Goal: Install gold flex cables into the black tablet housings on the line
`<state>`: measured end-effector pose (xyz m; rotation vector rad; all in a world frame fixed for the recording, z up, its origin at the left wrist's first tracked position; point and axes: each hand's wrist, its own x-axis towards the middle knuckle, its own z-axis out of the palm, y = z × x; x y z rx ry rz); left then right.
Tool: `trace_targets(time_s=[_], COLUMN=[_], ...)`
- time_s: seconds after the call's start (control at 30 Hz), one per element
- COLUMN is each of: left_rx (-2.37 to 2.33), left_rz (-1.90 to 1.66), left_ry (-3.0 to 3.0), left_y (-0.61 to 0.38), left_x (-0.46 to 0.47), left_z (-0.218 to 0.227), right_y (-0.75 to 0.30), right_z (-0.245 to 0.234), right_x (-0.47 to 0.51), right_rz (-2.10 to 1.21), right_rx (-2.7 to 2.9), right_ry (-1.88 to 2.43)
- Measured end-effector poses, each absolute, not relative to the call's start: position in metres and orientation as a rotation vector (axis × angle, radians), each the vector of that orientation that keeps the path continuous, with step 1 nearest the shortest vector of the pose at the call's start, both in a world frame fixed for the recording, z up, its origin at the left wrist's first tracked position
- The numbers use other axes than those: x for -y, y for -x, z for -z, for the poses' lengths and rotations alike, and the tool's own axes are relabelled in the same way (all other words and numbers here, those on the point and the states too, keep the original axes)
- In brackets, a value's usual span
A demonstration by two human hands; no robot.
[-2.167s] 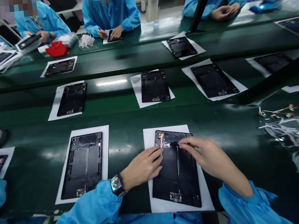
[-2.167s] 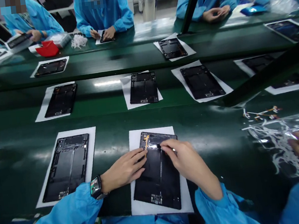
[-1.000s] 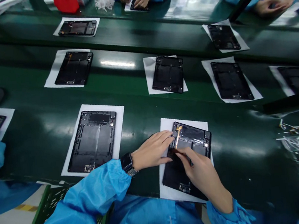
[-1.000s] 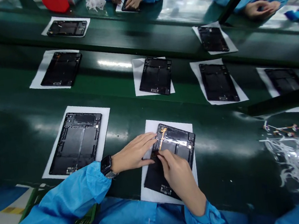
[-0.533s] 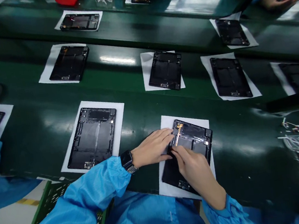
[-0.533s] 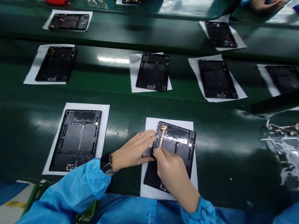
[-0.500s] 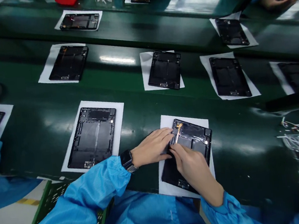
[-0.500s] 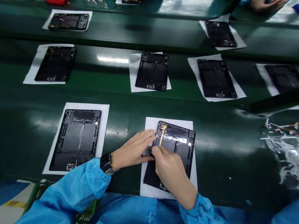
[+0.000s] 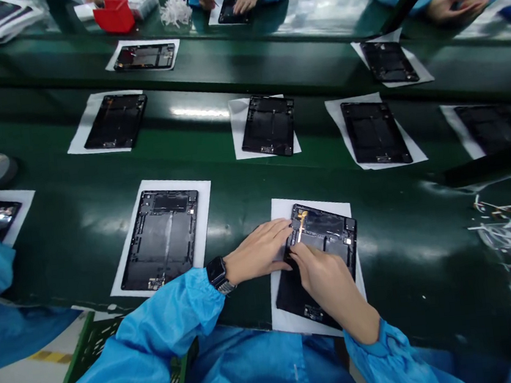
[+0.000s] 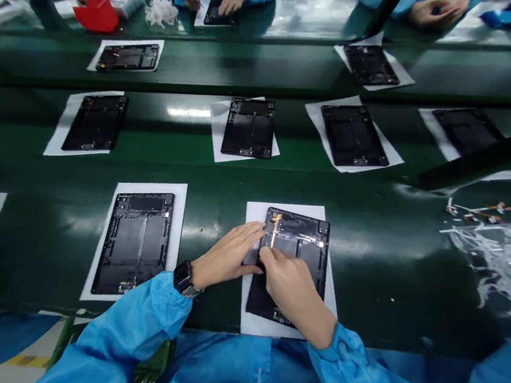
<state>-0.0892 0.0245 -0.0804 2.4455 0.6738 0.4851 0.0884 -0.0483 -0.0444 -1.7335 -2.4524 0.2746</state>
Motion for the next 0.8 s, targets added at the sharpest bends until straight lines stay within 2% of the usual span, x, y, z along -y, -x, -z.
trace_targets(time_s=[0.27, 0.5, 0.63, 0.8], left_rx=[-0.689, -0.884, -0.987, -0.926], left_rz=[-0.317, 0.006, -0.003, 0.082], left_ry=[-2.5, -2.687, -2.657, -2.63], left_y=[0.085, 0.053, 0.015, -0.005], left_x=[-0.033, -0.092, -0.119, -0.13], left_z=[0.057, 0.028, 0.034, 0.047], right_y=[-0.091, -0.084, -0.118, -0.176], right_z=[0.044, 0.034, 0.039, 0.062], right_x=[0.052, 0.038, 0.047, 0.084], right_rz=[-0.246, -0.249, -0.351, -0.27], right_rx=[2.469, 2.545, 2.051, 1.549], right_ry=[1.777, 1.748, 1.757, 1.747])
